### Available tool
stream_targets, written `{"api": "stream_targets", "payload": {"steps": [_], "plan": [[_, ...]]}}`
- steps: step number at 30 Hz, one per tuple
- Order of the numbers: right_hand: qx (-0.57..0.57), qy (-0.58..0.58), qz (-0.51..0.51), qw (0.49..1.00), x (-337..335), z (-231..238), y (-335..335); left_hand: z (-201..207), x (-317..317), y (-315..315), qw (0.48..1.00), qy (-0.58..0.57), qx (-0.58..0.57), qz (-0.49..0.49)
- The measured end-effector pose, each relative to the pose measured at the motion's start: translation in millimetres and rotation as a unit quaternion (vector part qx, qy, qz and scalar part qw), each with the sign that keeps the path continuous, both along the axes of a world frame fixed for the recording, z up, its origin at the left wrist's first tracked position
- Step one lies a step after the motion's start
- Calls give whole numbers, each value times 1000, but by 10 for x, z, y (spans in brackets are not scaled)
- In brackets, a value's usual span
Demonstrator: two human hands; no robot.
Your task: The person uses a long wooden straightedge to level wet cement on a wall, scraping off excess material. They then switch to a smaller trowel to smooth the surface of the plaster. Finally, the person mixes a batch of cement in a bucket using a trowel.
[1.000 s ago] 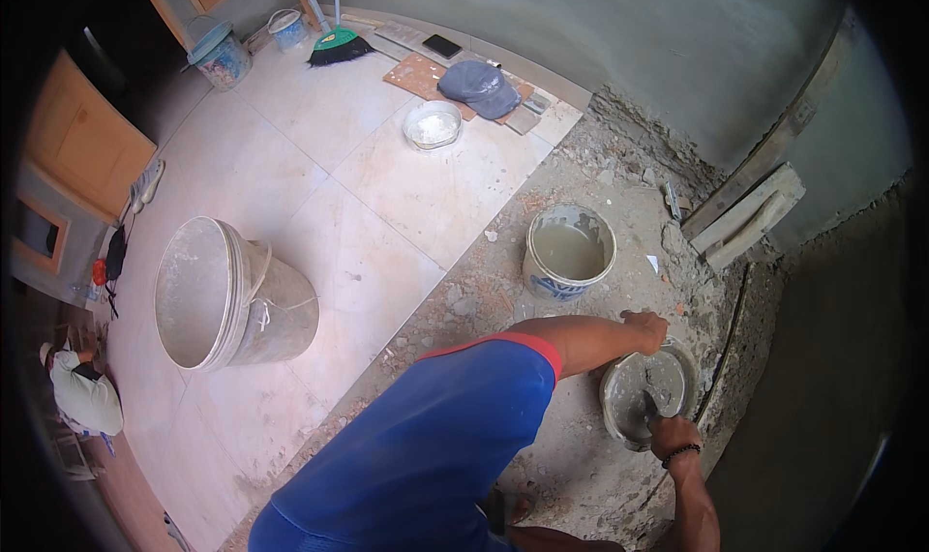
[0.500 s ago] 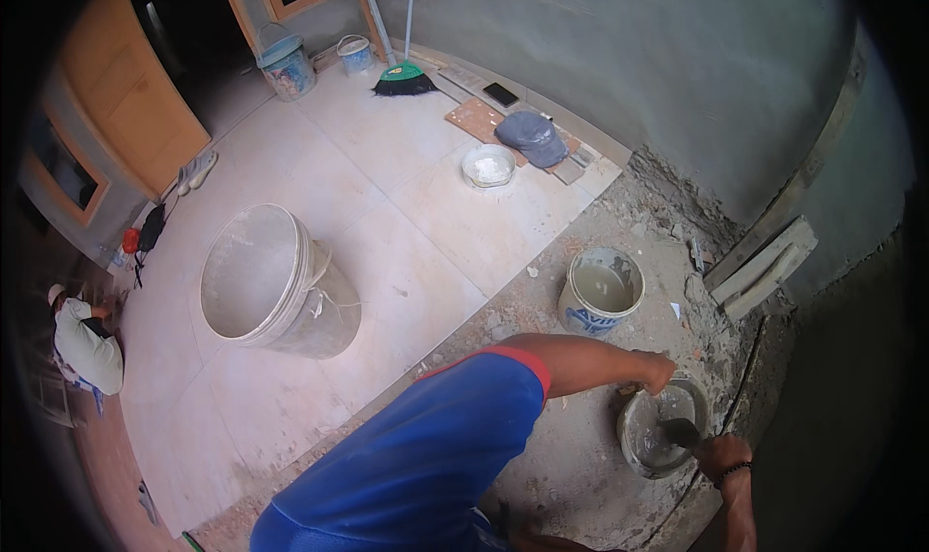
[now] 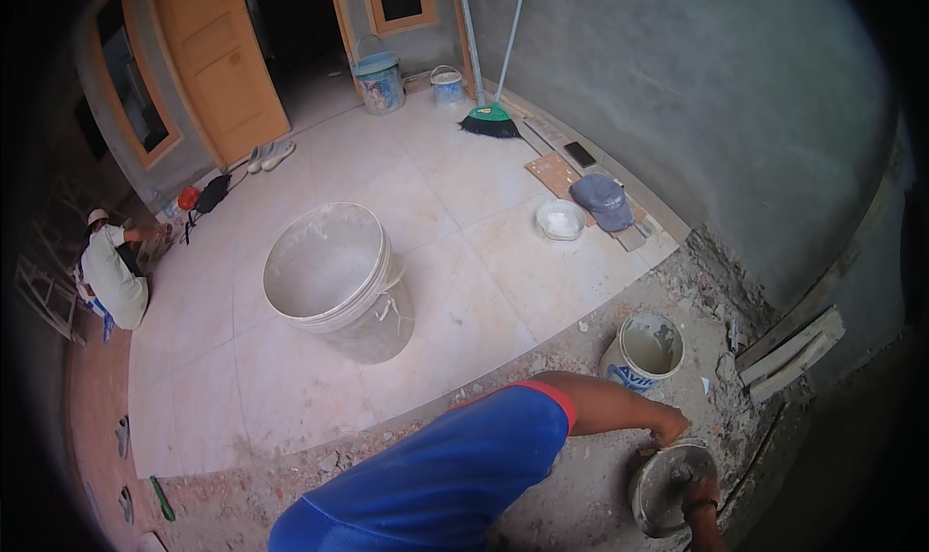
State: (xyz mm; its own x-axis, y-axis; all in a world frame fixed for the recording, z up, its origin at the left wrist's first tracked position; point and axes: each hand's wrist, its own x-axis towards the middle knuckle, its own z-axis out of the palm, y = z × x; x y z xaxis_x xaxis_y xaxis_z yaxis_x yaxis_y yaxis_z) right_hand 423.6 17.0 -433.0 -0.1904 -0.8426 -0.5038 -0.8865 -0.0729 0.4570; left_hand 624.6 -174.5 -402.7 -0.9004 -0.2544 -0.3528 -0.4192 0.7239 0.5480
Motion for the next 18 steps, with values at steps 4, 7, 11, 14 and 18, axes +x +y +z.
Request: {"api": "stream_targets", "payload": {"steps": [4, 7, 11, 14, 18], "plan": [[62, -19, -10, 998, 296, 457, 146, 100, 42, -38, 997, -66, 34, 11], [92, -33, 9, 995, 273, 621, 219, 49, 94, -96, 998, -54, 39, 12], [37, -39, 5, 999, 189, 1243, 138, -107, 146, -153, 998, -62, 30, 9], [10, 6, -76, 997, 20, 1446, 27, -69, 162, -164, 997, -67, 24, 16], [-34, 11, -88, 995, -230, 1007, -52, 117, 91, -121, 998, -65, 13, -12]]}}
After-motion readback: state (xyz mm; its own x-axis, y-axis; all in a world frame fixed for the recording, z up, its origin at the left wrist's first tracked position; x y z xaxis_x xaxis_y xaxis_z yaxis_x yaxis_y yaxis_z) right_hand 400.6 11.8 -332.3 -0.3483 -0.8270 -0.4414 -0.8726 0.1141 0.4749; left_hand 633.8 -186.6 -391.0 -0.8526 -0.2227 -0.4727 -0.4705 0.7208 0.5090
